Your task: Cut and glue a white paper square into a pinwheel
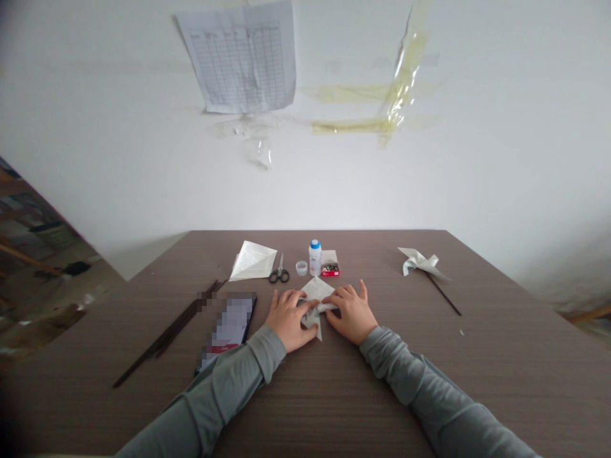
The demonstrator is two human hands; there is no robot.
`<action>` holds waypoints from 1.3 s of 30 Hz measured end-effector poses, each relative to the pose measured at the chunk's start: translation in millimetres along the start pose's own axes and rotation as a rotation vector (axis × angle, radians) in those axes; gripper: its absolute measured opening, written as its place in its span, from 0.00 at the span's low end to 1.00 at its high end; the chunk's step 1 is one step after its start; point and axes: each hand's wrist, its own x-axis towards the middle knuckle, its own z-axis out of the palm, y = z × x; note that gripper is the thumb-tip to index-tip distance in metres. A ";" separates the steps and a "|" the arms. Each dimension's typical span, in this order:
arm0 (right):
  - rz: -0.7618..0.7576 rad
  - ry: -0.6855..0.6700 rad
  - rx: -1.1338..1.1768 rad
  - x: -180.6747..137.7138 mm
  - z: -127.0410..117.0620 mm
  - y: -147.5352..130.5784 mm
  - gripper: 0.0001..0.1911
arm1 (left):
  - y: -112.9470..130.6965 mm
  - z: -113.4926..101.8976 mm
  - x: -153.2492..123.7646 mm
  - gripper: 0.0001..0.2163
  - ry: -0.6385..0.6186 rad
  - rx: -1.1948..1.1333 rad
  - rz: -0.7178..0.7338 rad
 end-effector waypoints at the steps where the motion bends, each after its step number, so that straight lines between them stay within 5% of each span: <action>1: 0.005 -0.009 0.002 0.1 -1.2 -0.9 0.16 | -0.8 1.1 0.3 0.29 0.009 -0.003 0.004; 13: 0.062 -0.114 -0.010 1.6 -14.7 -11.4 0.17 | -3.2 3.9 0.6 0.31 -0.009 0.045 -0.002; 39: 0.061 -0.100 0.010 2.0 -12.4 -8.4 0.18 | 3.9 -4.3 0.0 0.32 -0.056 0.047 -0.033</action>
